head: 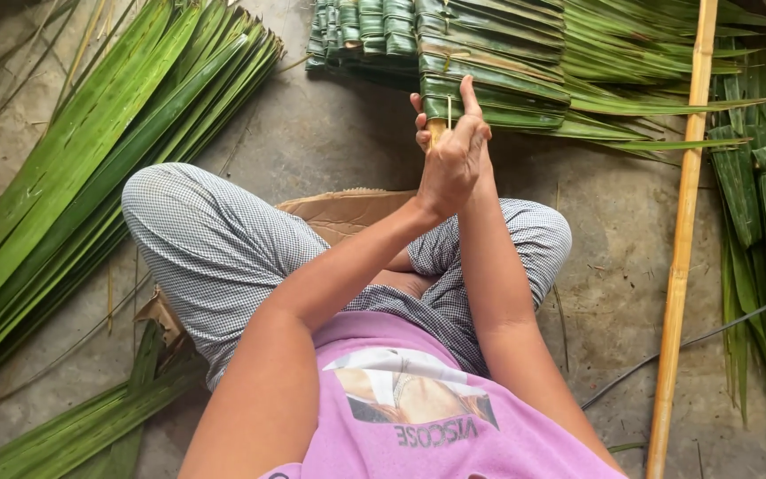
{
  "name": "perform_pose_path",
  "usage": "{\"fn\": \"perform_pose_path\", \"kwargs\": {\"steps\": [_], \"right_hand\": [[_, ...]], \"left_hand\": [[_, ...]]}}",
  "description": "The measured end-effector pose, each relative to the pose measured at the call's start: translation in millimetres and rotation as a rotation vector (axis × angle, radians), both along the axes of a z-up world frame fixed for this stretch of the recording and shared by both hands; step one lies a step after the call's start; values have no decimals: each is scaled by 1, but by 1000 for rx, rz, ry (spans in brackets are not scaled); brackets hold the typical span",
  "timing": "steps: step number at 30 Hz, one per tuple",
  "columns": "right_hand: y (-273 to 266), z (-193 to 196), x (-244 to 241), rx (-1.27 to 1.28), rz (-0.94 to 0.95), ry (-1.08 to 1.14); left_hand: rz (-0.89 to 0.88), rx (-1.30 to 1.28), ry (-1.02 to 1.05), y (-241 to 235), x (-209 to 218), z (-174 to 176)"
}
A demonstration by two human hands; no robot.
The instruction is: The person sits on the floor and repeatedly folds long green leaves into bundles using a small wooden block as a guide. They secure each bundle with a thin strip of plant fiber, then place the finished bundle onto a growing stack.
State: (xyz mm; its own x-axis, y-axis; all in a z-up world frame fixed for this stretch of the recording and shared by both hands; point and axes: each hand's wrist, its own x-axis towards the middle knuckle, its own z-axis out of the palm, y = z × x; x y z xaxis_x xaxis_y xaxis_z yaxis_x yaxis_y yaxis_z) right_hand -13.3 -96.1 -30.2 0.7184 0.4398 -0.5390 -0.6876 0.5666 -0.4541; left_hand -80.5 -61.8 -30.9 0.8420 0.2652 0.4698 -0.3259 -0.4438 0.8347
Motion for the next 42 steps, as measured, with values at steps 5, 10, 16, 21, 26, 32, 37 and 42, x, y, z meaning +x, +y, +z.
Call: {"fn": "perform_pose_path", "kwargs": {"steps": [5, 10, 16, 21, 26, 32, 37, 42], "right_hand": [[1, -20, 22, 17, 97, 121], [0, -39, 33, 50, 55, 111], [0, -43, 32, 92, 87, 87], [5, -34, 30, -1, 33, 62], [9, -35, 32, -126, -63, 58], [12, -28, 30, -196, -111, 90], [12, -27, 30, -208, -119, 76], [13, -30, 31, -217, -116, 84]], "left_hand": [[-62, 80, -87, -8, -38, 4], [-39, 325, -219, -22, -77, 12], [-135, 377, -270, -30, -118, 29], [-107, 399, -220, -31, -125, 28], [-99, 410, -219, -35, -126, 26], [-115, 431, -221, -37, -129, 24], [-100, 447, -212, -39, -129, 22], [-130, 499, -216, -40, -131, 17]]}}
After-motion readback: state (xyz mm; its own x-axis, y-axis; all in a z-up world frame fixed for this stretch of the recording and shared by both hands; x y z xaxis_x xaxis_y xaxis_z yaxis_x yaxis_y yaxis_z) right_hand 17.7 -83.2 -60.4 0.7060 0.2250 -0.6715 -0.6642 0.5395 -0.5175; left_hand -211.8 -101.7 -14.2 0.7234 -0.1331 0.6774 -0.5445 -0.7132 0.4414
